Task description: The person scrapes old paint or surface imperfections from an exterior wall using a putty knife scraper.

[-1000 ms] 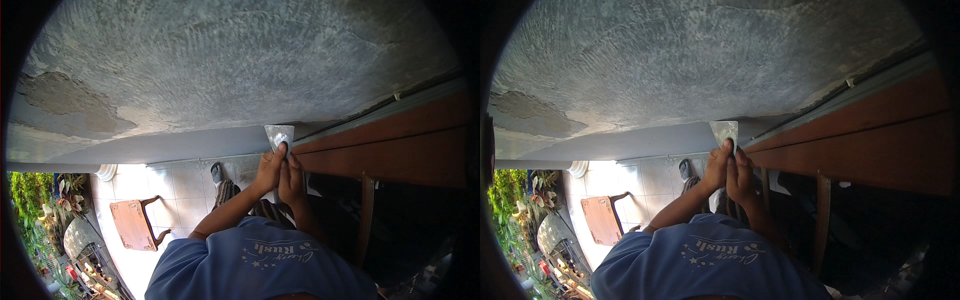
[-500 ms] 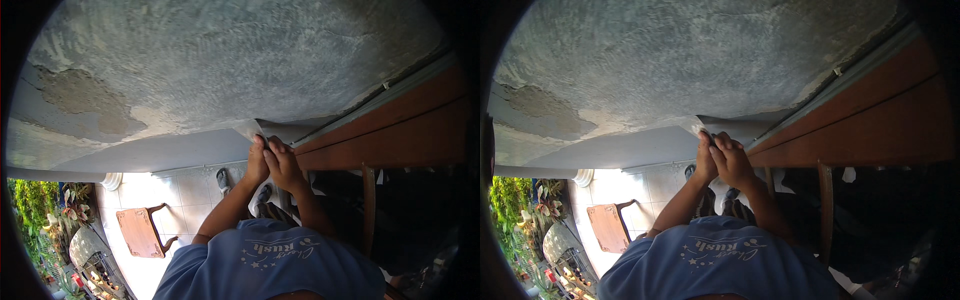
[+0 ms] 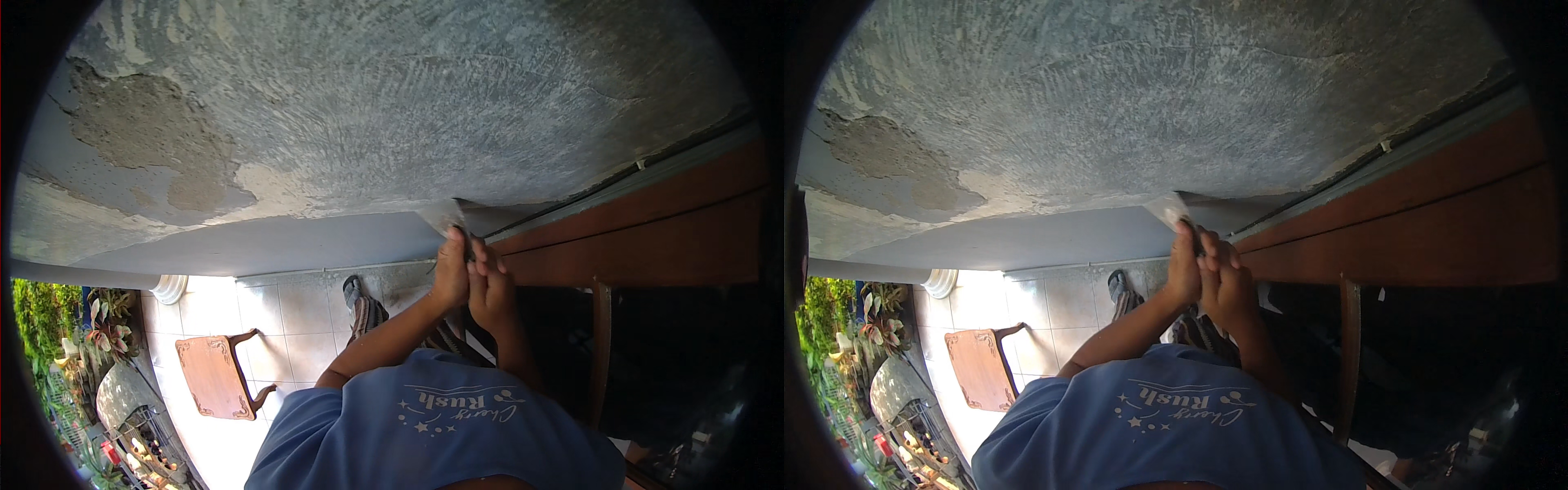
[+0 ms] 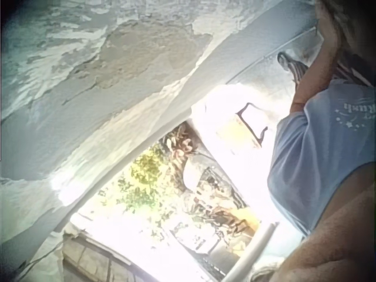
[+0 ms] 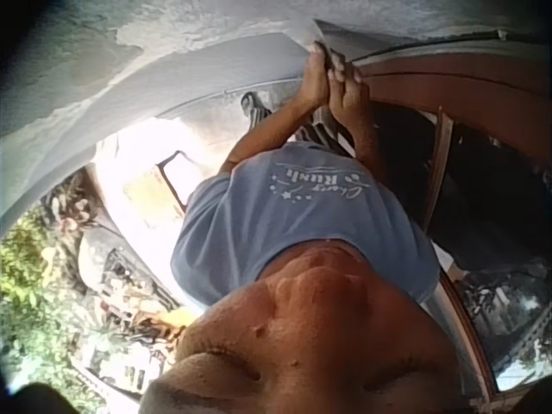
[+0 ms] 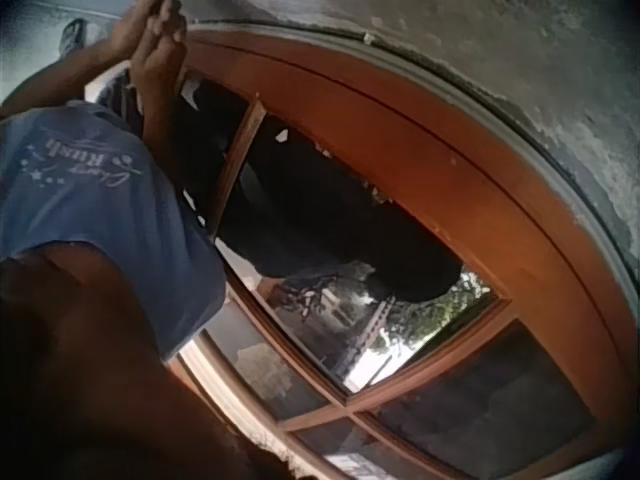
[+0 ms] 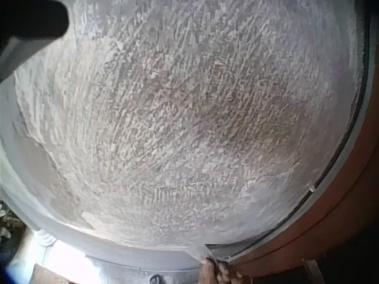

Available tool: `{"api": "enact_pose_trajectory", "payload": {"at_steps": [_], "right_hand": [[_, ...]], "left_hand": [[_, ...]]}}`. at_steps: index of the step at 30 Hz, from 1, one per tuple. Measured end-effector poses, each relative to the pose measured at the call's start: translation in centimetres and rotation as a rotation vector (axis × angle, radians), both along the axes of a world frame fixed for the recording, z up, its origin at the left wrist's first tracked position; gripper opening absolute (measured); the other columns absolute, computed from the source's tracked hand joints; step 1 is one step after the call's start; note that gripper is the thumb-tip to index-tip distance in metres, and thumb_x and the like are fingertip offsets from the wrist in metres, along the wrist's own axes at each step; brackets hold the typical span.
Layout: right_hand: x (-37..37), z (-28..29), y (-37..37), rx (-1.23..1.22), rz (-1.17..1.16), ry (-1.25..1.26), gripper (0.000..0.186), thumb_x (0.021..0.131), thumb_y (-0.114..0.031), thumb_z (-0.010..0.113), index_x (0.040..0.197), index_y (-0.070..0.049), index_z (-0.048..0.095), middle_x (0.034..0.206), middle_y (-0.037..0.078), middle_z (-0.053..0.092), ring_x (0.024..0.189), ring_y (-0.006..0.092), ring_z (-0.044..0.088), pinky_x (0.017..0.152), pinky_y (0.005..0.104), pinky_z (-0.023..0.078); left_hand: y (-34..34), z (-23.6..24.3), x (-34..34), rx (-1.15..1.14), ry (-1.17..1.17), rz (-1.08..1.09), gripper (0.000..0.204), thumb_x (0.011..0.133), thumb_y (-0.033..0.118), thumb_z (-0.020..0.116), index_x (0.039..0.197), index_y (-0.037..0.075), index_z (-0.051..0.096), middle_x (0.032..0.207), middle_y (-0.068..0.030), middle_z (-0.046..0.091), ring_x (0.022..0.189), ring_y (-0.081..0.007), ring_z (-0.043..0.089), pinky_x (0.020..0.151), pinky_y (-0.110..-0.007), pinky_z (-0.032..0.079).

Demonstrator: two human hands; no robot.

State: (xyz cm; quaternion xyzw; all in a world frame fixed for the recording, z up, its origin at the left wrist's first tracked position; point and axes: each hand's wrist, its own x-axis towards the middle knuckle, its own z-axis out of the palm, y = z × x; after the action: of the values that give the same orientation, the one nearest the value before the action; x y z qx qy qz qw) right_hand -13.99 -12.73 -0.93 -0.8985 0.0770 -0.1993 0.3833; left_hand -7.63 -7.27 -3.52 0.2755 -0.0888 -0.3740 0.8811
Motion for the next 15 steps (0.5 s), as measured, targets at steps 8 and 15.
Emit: {"api": "enact_pose_trajectory", "payload": {"at_steps": [8, 15], "right_hand": [[-1.7, 1.2, -0.1, 0.058, -0.11, 0.015, 0.017, 0.083, -0.011, 0.048, 0.092, 0.003, 0.05, 0.082, 0.019, 0.055, 0.075, 0.0356, 0.056, 0.064, 0.0388, 0.043], [-0.8, 1.1, 0.1, -0.039, -0.083, -0.126, 0.016, 0.083, -0.009, 0.048, 0.092, 0.004, 0.05, 0.078, 0.018, 0.053, 0.071, 0.0339, 0.056, 0.063, 0.0384, 0.043]], "left_hand": [[-0.7, 0.5, -1.1, -0.102, 0.094, -0.089, 0.058, 0.087, 0.054, 0.027, 0.064, 0.004, 0.046, 0.049, -0.0066, 0.044, 0.059, -0.0235, 0.056, 0.059, -0.033, 0.047], [-0.5, 0.7, -1.0, 0.034, 0.017, -0.05, 0.057, 0.087, 0.054, 0.026, 0.064, 0.006, 0.045, 0.048, -0.006, 0.043, 0.057, -0.0263, 0.055, 0.055, -0.034, 0.045]]}}
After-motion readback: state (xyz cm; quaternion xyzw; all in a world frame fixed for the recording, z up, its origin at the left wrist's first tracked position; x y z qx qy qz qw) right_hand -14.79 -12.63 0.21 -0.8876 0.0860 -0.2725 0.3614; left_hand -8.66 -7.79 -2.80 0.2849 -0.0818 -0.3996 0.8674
